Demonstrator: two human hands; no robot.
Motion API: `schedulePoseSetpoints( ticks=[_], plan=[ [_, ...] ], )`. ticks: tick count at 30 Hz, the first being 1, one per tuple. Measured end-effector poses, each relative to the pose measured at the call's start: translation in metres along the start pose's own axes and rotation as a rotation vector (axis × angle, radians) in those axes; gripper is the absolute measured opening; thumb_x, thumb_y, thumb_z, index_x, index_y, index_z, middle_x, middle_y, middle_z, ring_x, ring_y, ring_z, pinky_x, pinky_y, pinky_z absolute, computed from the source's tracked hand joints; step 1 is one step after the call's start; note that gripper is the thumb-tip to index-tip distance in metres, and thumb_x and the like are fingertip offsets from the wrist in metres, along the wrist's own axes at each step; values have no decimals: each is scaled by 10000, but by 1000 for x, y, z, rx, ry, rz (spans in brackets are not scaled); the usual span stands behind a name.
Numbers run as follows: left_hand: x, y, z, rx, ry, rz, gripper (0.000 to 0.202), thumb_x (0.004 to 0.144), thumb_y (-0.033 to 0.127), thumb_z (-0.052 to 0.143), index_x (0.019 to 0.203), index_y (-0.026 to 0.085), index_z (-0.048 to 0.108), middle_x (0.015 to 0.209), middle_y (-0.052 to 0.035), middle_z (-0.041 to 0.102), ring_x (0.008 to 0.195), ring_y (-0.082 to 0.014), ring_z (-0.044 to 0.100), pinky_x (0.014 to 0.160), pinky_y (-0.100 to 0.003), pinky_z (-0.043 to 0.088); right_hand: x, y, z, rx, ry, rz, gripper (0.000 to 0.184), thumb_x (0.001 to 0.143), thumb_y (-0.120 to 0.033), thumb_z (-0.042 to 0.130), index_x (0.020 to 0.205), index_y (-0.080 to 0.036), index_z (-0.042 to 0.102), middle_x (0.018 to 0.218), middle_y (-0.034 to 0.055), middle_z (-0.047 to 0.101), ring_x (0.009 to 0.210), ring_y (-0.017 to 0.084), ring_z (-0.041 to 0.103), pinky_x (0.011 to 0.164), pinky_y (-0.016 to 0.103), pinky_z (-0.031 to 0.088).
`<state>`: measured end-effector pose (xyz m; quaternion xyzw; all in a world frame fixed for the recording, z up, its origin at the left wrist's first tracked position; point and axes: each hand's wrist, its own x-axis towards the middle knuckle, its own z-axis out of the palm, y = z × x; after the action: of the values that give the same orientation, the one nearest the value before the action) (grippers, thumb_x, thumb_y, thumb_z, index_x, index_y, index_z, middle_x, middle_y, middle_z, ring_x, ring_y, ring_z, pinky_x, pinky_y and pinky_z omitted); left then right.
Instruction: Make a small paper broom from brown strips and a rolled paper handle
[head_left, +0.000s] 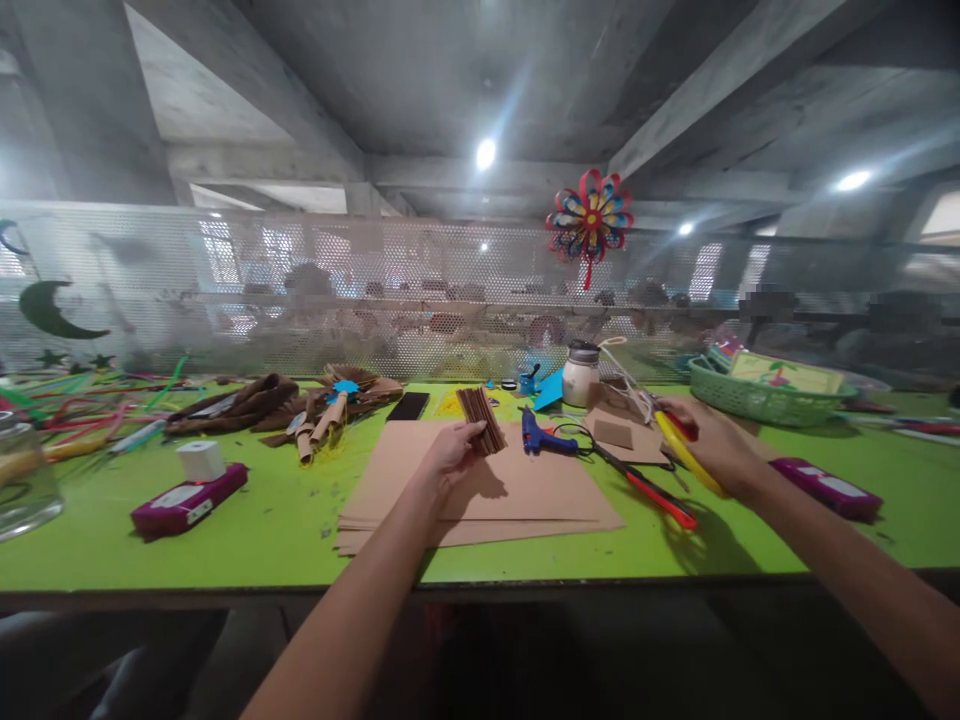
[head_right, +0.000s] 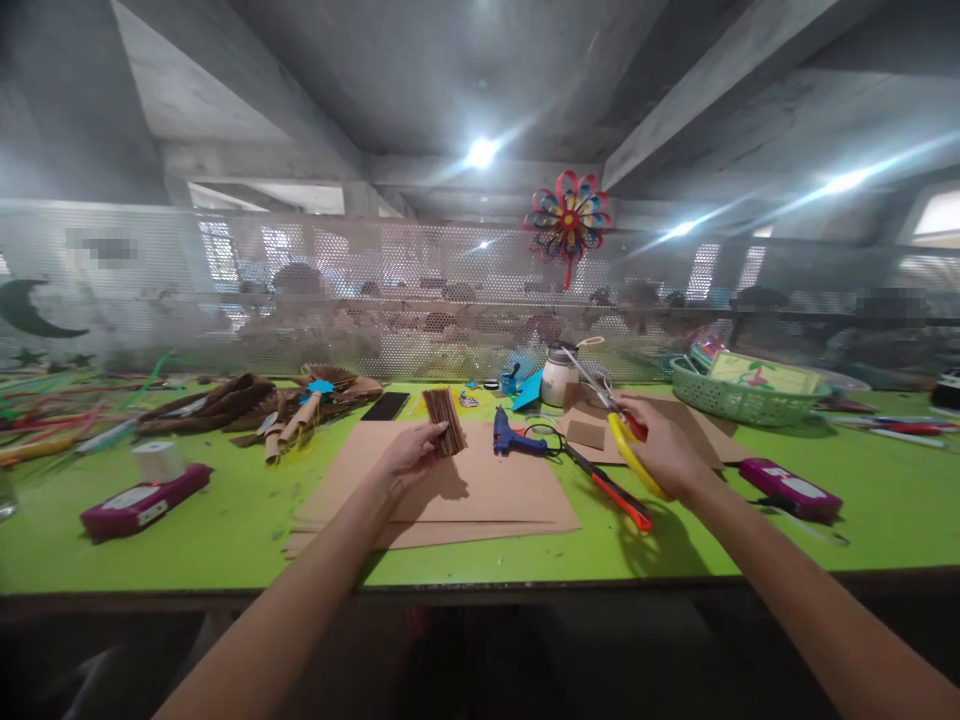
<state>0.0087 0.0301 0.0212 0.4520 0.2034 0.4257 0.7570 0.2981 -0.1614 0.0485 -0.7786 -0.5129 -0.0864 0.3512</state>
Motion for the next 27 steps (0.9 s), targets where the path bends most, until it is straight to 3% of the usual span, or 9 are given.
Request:
schedulePoseSetpoints(
  ticks=[4,7,13,20,27],
  plan=[
    [-3,7,1,-53,-30,36,140,798,78,497,868,11,599,812,-176,673,750,-214,659,812,-376,512,-53,-69,11,309,-127,-93,493,637,-165,532,1127,-203,502,1060,85,613,954,232,574,825,315,432],
    [-4,12,-2,-86,-6,71,152,812,68,466,897,21,583,836,-174,675,784,-202,660,841,-358,501,-82,-98,35,360,-254,-52,477,635,-145,492,1107,-207,508,967,48,607,909,207,571,808,316,440],
    [-2,17,-7,-152,49,120,151,818,68,451,901,34,572,840,-168,678,811,-201,660,854,-345,496,-93,-102,69,415,-323,-53,461,641,-143,495,1096,-213,529,1056,50,586,923,190,561,820,304,436],
    [-6,14,0,-140,33,109,152,810,61,459,901,30,576,826,-170,682,810,-214,663,850,-359,495,-89,-117,72,469,-374,-37,437,645,-132,482,1071,-210,541,1021,44,614,905,192,579,820,310,436],
    [-9,8,5,-102,-18,91,149,809,67,470,903,18,574,808,-190,680,816,-224,663,818,-346,508,-92,-128,76,521,-322,-30,446,633,-126,479,1069,-195,546,1046,55,613,955,204,573,857,315,420]
  ],
)
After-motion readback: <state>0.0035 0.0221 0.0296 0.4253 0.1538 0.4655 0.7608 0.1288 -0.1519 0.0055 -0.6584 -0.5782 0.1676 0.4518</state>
